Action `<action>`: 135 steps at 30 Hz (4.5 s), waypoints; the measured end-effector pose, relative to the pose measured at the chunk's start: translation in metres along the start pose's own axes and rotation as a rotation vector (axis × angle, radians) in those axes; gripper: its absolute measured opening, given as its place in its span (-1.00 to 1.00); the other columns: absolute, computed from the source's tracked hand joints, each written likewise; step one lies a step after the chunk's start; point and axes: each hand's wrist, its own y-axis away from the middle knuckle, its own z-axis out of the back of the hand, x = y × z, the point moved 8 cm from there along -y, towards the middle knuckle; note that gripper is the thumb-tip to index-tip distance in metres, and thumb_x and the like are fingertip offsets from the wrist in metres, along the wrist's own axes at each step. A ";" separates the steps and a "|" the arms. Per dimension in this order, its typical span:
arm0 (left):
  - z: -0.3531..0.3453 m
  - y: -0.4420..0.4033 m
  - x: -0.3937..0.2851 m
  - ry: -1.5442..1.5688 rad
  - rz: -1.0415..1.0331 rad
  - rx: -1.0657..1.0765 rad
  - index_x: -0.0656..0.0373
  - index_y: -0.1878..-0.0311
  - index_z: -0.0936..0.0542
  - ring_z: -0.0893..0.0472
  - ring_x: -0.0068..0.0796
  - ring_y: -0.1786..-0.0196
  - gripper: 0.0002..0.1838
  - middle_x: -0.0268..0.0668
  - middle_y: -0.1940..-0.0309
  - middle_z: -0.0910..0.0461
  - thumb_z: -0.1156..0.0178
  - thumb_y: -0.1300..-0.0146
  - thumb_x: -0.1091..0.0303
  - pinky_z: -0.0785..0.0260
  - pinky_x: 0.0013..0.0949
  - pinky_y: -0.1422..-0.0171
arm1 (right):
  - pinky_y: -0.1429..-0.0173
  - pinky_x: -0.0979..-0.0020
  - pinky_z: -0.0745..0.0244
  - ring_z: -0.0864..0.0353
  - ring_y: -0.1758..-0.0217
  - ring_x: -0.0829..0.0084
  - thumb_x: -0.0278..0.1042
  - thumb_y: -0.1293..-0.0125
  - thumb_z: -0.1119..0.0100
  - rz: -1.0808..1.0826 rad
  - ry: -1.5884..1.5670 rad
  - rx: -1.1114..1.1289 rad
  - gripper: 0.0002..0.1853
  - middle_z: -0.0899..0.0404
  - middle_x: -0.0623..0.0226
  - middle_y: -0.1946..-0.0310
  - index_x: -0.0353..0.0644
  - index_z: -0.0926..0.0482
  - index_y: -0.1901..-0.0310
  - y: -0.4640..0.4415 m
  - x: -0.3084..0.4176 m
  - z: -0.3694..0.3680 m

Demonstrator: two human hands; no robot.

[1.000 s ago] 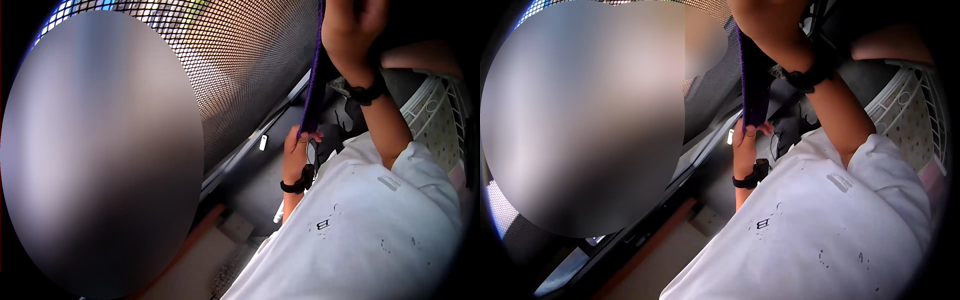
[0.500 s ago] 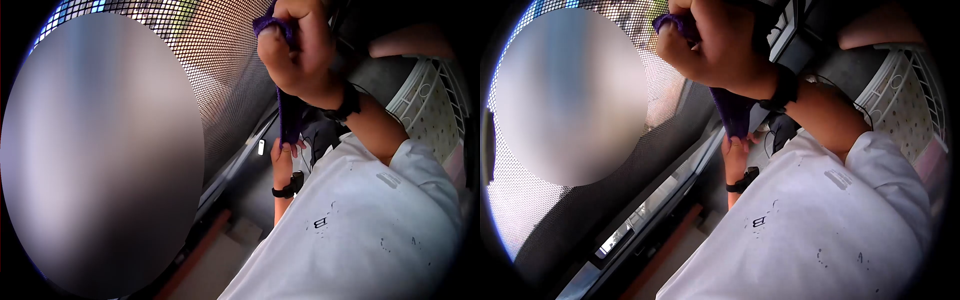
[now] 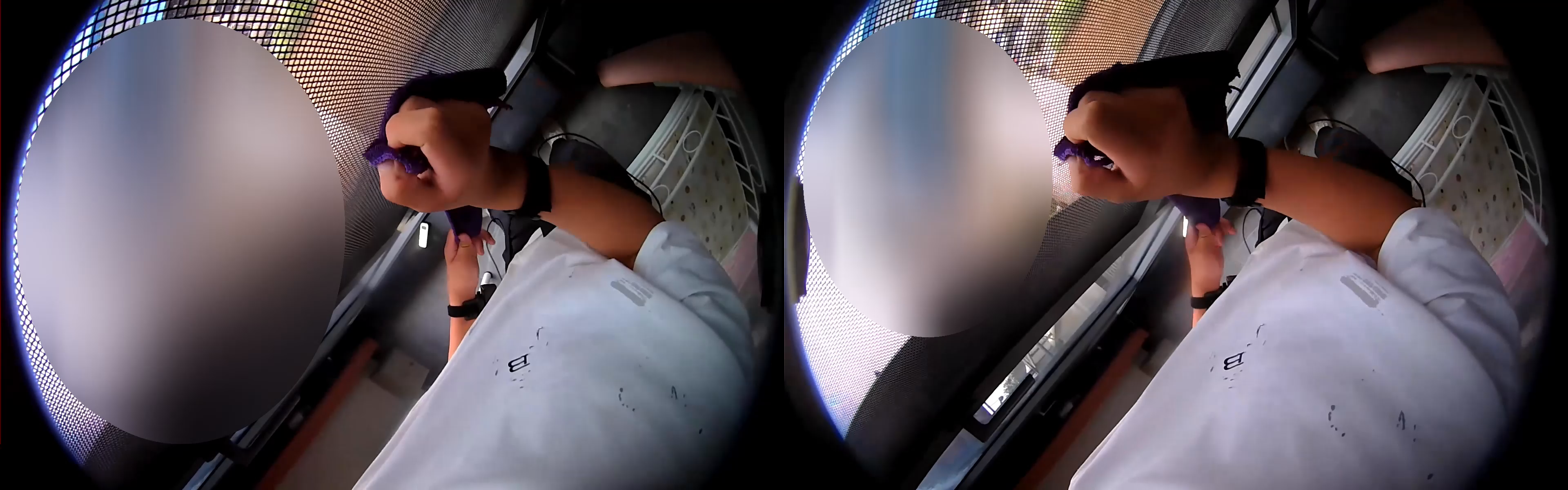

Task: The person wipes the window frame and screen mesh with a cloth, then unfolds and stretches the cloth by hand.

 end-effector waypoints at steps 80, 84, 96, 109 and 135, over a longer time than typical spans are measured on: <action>0.017 0.123 -0.134 -0.574 -0.490 -0.238 0.19 0.16 -0.62 -0.55 -0.08 0.23 -0.52 -0.09 0.31 -0.58 0.01 0.19 0.78 -0.36 -0.27 0.12 | 0.30 0.40 -0.51 -0.49 0.32 0.39 -0.34 -0.20 0.04 0.223 -0.657 0.427 -0.72 -0.39 0.23 0.24 -0.09 -0.27 0.04 -0.082 0.064 0.078; 0.017 0.123 -0.129 -0.676 -0.496 -0.322 0.20 0.13 -0.60 -0.53 -0.07 0.17 -0.54 -0.11 0.27 -0.58 -0.02 0.16 0.74 -0.33 -0.24 0.06 | 0.12 0.40 -0.49 -0.51 0.18 0.36 -0.46 -0.30 -0.11 0.027 -0.366 0.250 -0.72 -0.45 0.05 0.09 -0.19 -0.31 0.01 -0.065 0.047 0.071; -0.043 0.104 -0.231 -0.668 -0.954 -0.091 0.23 0.09 -0.51 -0.55 -0.23 0.21 -0.67 -0.21 0.27 -0.61 0.04 -0.11 0.76 -0.34 -0.33 0.05 | -0.02 0.52 -0.52 -0.58 0.07 0.46 -0.59 -0.17 -0.28 0.204 0.020 -0.113 -0.78 -0.56 0.26 0.14 -0.30 -0.53 0.14 -0.189 0.063 0.025; -0.090 0.072 -0.233 -0.775 -1.007 0.167 0.17 0.13 -0.50 -0.50 -0.26 0.34 -0.71 -0.32 0.37 -0.56 -0.11 -0.05 0.66 -0.26 -0.31 0.19 | 0.48 0.60 -0.27 -0.35 0.61 0.70 0.03 -0.21 -0.27 0.017 0.513 0.264 -0.58 -0.41 0.50 0.68 -0.26 -0.58 0.38 -0.252 0.074 0.032; -0.015 0.003 -0.147 -0.286 -0.632 0.221 0.30 0.14 -0.51 -0.60 -0.30 0.41 -0.83 -0.19 0.41 -0.62 0.05 -0.33 0.49 -0.41 -0.37 0.20 | 0.54 0.17 -0.46 -0.54 0.62 0.06 -0.39 -0.08 -0.12 0.327 1.113 0.665 -0.79 -0.47 0.08 0.68 -0.26 -0.28 0.42 -0.191 0.093 -0.022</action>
